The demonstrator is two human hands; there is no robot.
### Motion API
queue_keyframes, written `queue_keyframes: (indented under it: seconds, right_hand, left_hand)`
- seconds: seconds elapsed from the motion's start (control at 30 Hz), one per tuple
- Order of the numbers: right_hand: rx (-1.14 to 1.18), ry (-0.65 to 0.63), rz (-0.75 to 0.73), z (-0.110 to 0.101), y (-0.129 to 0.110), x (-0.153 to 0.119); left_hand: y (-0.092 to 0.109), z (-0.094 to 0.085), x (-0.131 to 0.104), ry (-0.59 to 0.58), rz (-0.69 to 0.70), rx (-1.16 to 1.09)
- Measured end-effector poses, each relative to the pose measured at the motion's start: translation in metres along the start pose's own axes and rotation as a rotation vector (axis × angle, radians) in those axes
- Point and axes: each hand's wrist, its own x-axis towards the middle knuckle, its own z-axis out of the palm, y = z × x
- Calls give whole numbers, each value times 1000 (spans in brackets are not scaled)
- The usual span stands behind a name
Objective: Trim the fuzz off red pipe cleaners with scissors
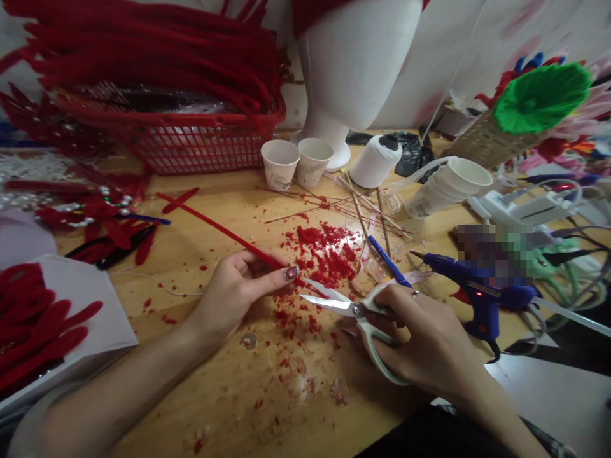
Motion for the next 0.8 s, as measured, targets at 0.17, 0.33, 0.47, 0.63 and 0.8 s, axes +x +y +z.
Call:
queue_keyframes:
  seconds: [0.17,0.33,0.47,0.63,0.8]
  right_hand:
    - [12,-18,13,2,0,2]
    - [24,-36,14,1,0,1]
    - [36,-46,1,1,0,2]
    - [27,-23,-19,1,0,3]
    - [37,-16,-21,2,0,4]
  left_hand:
    - [0,1,0,-5,7,-11]
    - [1,1,0,-4,6,-13]
    - [1,1,2,-7,10,-14]
    - [1,2,1,-2,0,-17]
    - [1,1,0,8,-16,-16]
